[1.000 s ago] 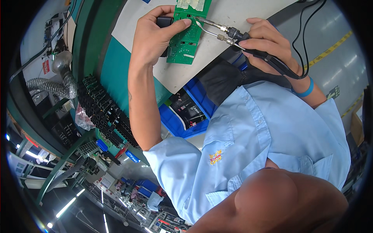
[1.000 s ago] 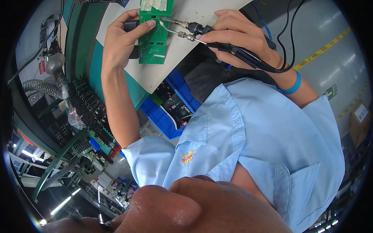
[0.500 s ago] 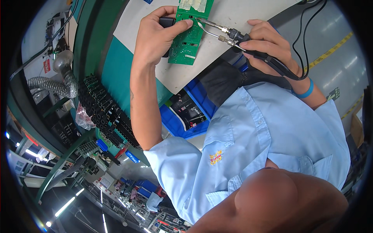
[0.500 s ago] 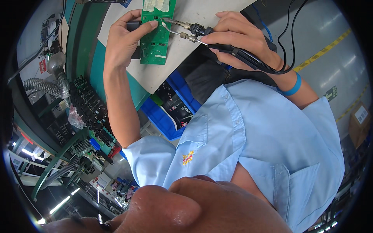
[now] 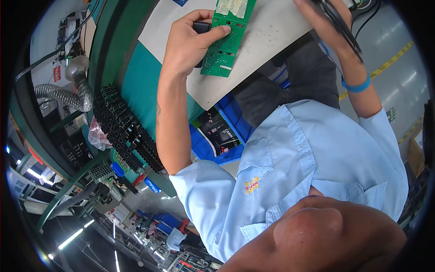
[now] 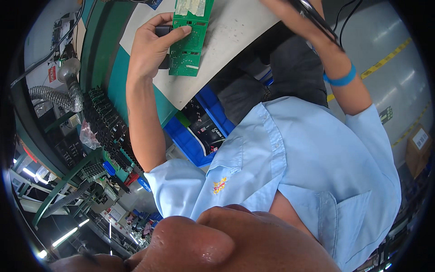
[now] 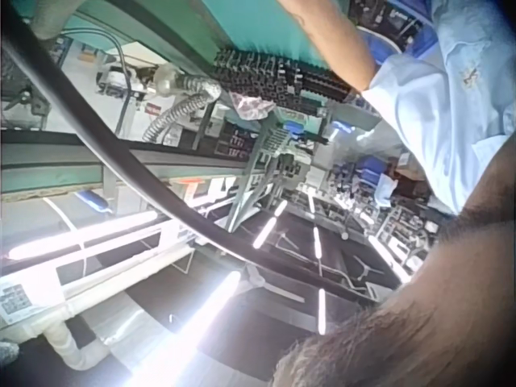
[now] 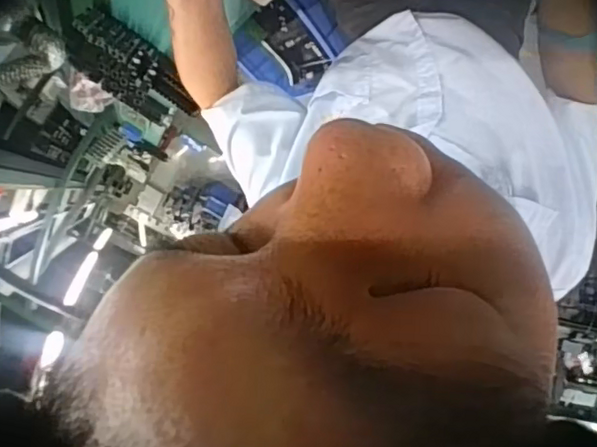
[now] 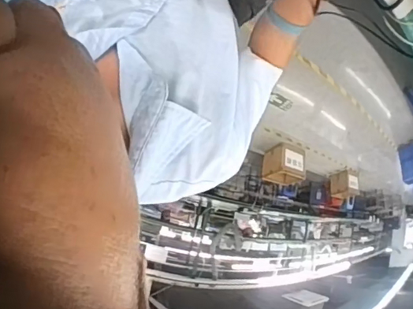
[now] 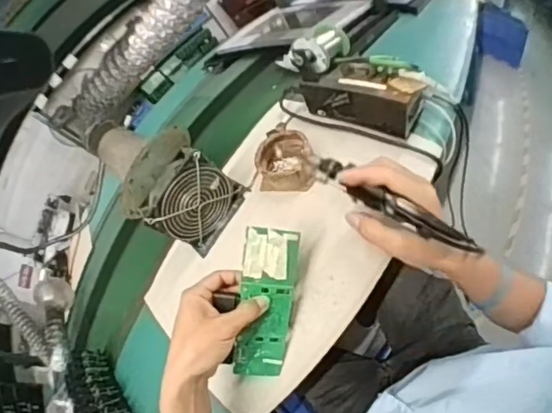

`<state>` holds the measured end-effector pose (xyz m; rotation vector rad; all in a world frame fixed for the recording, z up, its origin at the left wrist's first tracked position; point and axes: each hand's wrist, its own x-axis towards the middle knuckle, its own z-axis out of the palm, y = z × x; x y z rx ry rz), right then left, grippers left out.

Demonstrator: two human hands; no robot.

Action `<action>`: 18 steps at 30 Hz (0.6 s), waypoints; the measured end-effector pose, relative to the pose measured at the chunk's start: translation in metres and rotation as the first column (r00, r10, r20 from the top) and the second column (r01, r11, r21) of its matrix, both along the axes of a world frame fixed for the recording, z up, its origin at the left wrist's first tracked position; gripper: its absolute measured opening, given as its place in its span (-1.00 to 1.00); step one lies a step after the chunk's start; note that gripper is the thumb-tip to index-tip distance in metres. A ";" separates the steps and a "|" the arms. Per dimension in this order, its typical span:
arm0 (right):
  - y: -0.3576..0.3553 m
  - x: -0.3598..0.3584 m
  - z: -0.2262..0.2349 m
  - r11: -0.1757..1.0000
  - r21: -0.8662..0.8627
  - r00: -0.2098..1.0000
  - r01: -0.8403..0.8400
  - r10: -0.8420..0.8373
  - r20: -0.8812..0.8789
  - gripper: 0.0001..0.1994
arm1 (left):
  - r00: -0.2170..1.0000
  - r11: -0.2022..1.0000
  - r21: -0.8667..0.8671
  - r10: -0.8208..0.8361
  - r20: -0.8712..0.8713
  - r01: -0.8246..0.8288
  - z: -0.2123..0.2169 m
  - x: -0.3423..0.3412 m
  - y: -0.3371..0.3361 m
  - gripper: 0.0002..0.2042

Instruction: Soldering electronic components onto a printed circuit board at a manual assembly station.

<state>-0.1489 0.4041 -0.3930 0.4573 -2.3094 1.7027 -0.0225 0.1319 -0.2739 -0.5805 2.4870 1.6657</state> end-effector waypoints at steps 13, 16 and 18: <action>0.016 0.055 0.041 0.738 0.156 0.631 -0.656 0.650 -0.423 -0.60 | 0.999 1.000 0.029 0.001 -0.050 0.000 -0.005 0.002 -0.002 -0.53; 0.014 0.055 0.041 0.744 0.168 0.632 -0.647 0.646 -0.428 -0.60 | 0.999 1.000 0.028 0.000 -0.053 0.002 -0.005 0.001 -0.002 -0.53; 0.013 0.053 0.041 0.748 0.178 0.631 -0.639 0.643 -0.434 -0.60 | 0.998 1.000 0.025 0.001 -0.056 0.000 -0.005 0.001 -0.002 -0.53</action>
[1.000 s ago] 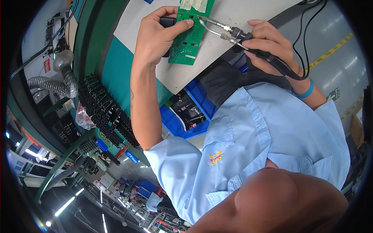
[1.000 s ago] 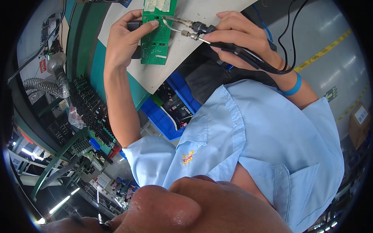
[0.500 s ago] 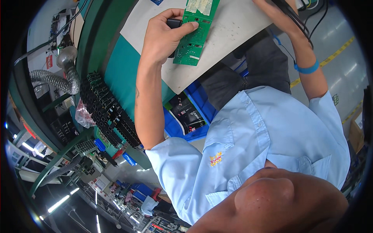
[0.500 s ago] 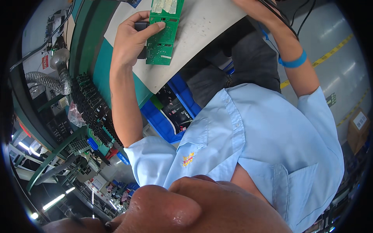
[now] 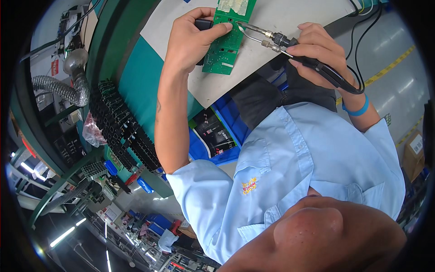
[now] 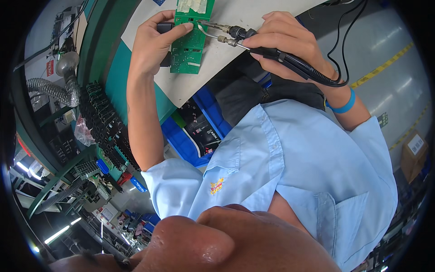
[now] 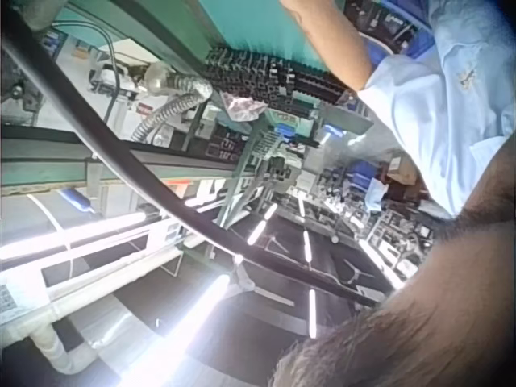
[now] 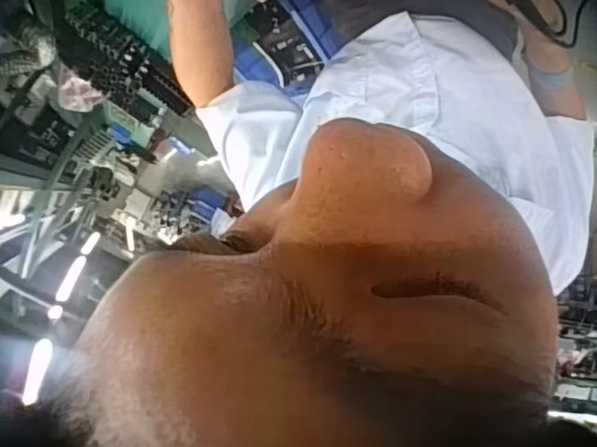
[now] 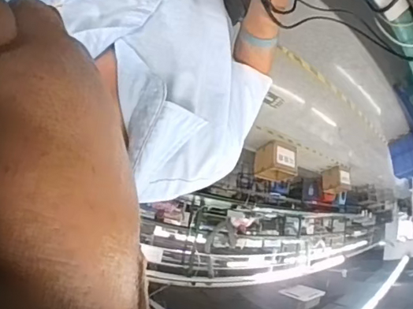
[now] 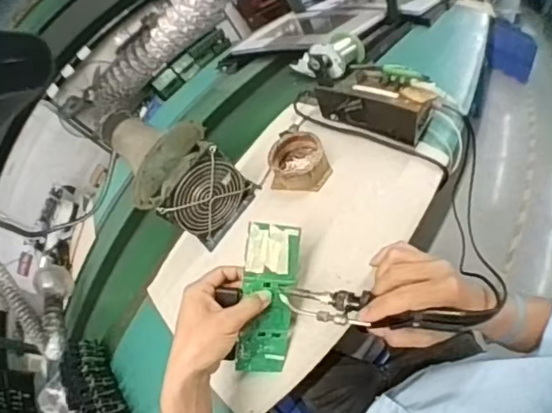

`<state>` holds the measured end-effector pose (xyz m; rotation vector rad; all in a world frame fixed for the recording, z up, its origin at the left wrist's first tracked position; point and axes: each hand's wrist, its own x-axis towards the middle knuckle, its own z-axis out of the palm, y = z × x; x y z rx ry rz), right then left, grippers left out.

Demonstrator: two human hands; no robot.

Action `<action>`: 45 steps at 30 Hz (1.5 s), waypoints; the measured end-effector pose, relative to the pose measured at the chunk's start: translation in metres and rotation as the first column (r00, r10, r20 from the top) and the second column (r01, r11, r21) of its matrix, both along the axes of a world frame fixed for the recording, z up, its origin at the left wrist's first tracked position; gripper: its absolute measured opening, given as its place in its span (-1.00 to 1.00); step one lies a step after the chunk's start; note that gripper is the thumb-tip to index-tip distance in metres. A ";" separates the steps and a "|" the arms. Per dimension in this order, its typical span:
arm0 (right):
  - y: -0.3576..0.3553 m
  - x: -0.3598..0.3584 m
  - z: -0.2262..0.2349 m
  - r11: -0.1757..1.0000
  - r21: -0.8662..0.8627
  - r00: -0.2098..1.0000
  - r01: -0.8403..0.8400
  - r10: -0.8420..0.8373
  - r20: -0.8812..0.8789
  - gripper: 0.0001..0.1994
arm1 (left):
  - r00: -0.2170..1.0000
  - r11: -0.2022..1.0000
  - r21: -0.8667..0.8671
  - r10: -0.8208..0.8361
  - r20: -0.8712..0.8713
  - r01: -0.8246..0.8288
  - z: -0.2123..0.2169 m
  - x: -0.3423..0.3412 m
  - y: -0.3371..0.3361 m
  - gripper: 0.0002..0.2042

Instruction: Soldering electronic components onto a printed circuit board at a manual assembly station.

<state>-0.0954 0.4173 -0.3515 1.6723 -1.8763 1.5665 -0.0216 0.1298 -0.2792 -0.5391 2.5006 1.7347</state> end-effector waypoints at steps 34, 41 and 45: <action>-0.048 -0.044 -0.006 0.975 0.217 0.683 -0.052 -0.124 0.720 -0.38 | 0.927 0.425 -0.900 -0.292 -0.236 -0.095 -0.011 0.028 0.075 -0.44; -0.047 -0.032 -0.007 0.999 0.022 0.918 0.046 -0.051 0.394 -0.33 | 0.938 0.459 -0.883 -0.252 -0.238 -0.101 -0.006 0.042 0.081 -0.39; -0.050 -0.031 -0.006 1.000 0.026 0.890 0.005 -0.017 0.456 -0.32 | 0.978 0.404 -0.914 -0.198 -0.058 0.027 0.017 0.058 0.081 -0.32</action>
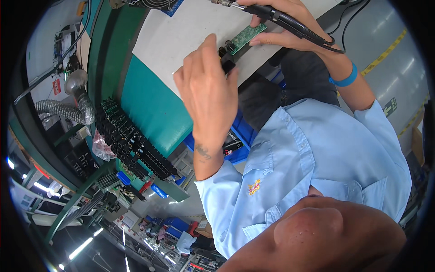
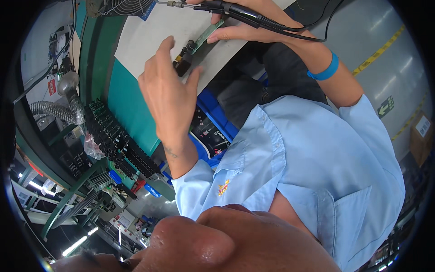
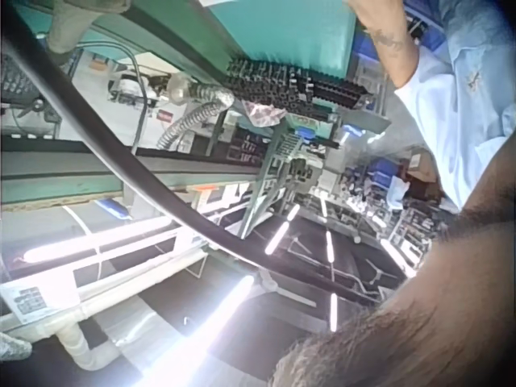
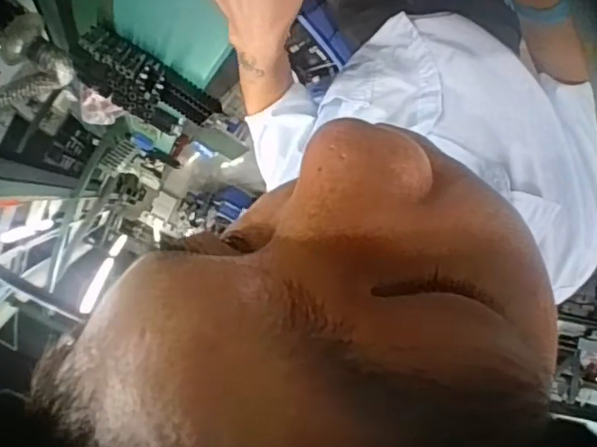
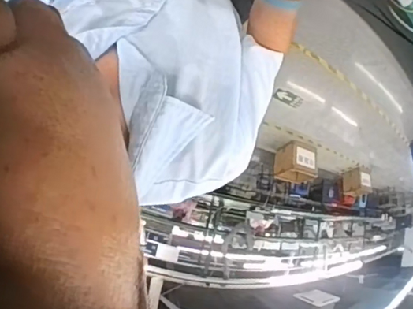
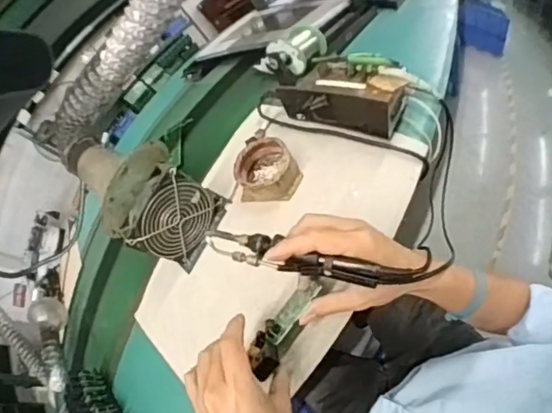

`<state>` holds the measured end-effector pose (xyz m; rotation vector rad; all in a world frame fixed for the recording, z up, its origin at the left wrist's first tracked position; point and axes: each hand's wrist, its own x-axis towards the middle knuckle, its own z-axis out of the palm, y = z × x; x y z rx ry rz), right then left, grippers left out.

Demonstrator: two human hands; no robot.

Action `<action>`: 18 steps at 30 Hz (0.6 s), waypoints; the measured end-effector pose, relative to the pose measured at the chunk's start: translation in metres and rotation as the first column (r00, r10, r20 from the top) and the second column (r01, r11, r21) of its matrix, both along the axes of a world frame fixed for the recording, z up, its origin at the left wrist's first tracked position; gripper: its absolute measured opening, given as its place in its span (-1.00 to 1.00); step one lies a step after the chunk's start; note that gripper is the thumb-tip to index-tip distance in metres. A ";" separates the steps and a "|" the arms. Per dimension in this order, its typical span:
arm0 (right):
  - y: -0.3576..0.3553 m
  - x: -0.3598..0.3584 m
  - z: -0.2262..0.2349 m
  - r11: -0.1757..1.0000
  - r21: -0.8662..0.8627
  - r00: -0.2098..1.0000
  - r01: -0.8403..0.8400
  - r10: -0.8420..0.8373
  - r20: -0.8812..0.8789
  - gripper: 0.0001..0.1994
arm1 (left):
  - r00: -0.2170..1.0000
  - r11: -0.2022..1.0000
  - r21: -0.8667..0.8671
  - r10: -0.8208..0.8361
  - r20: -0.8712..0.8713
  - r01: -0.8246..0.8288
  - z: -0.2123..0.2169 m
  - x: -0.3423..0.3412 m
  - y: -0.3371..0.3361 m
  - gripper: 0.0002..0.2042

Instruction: Soldering electronic components onto a printed circuit board at a manual assembly station.

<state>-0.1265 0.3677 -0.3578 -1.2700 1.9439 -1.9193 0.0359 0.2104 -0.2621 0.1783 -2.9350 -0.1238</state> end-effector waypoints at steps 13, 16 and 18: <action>0.014 -0.009 -0.014 0.975 0.217 0.988 0.056 -0.023 -0.151 -0.30 | 0.951 0.837 0.547 0.173 -0.256 -0.006 -0.054 0.060 -0.041 -0.37; 0.015 -0.011 -0.014 0.987 0.157 0.985 0.039 -0.011 -0.173 -0.28 | 0.935 0.866 0.498 0.150 -0.322 0.033 -0.058 0.057 -0.039 -0.41; 0.018 -0.012 -0.018 0.990 0.136 0.980 0.037 -0.009 -0.198 -0.26 | 0.938 0.886 0.458 0.103 -0.331 0.064 -0.058 0.054 -0.040 -0.44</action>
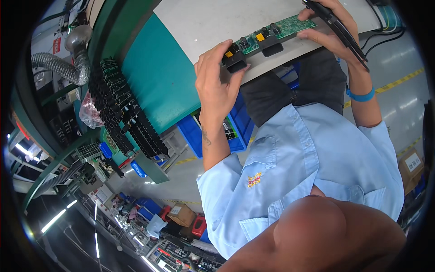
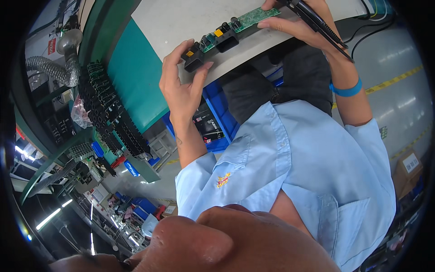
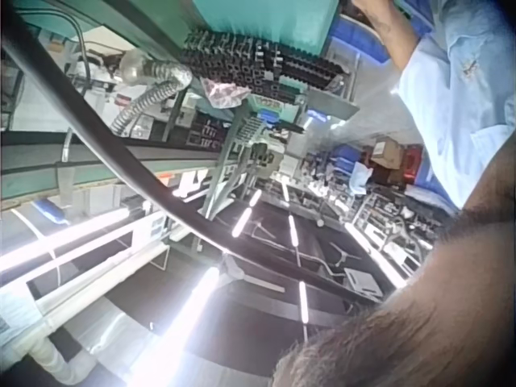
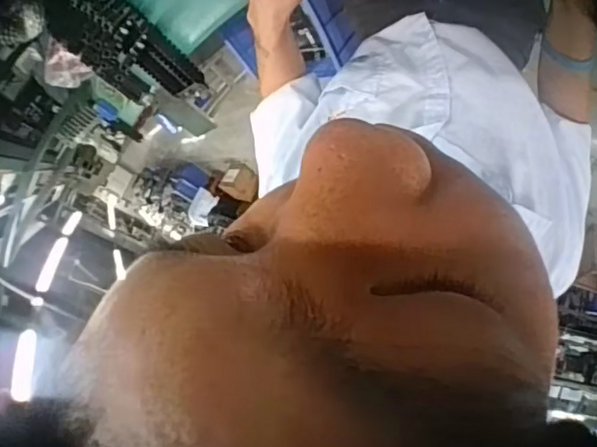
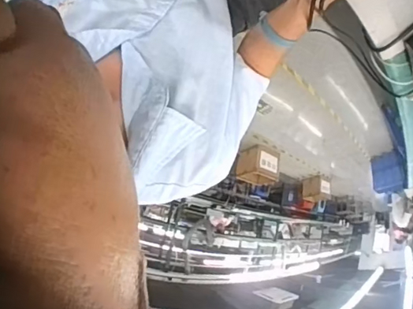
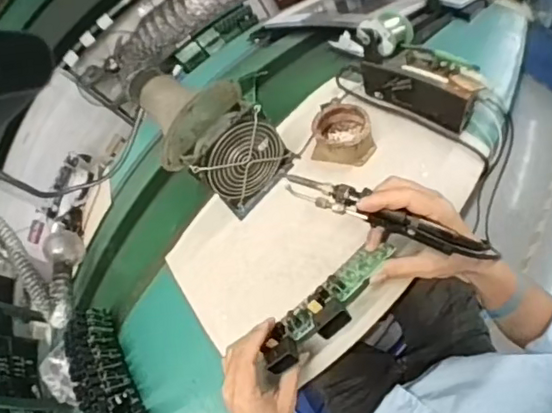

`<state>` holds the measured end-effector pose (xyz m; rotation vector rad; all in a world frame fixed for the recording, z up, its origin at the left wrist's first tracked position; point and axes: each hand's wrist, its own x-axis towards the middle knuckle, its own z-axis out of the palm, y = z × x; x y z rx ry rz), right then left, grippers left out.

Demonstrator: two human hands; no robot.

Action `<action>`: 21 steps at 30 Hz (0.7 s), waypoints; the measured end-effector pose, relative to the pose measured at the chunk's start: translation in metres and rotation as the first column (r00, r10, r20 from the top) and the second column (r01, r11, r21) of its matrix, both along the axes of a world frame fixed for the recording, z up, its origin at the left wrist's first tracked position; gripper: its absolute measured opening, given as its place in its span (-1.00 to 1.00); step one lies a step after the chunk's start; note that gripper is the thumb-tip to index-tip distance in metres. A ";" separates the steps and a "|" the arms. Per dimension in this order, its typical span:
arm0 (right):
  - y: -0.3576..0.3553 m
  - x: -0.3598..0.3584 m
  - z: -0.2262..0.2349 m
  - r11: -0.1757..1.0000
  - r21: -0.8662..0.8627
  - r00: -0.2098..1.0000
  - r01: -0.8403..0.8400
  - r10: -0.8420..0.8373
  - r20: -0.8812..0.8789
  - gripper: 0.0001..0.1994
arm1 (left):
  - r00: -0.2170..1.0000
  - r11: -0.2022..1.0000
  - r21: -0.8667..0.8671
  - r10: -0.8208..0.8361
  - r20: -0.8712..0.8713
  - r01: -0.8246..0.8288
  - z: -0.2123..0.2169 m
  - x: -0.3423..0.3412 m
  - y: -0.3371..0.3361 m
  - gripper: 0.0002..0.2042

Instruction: Soldering electronic components onto a printed circuit board at a manual assembly station.

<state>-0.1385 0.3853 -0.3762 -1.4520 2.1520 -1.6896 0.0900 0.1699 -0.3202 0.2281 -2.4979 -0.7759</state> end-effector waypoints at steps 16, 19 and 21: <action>0.000 0.029 0.030 0.977 -0.008 0.898 0.214 -0.194 0.395 -0.43 | 0.993 0.836 0.548 -0.046 0.110 -0.022 0.011 -0.026 -0.014 -0.70; 0.004 0.042 0.032 0.970 -0.143 0.973 0.198 -0.177 0.150 -0.51 | 0.992 0.750 0.659 -0.024 0.123 -0.064 0.008 -0.030 -0.018 -0.71; 0.005 0.048 0.031 0.960 -0.229 0.985 0.164 -0.173 -0.021 -0.57 | 0.991 0.661 0.746 -0.022 0.133 -0.085 0.005 -0.033 -0.022 -0.71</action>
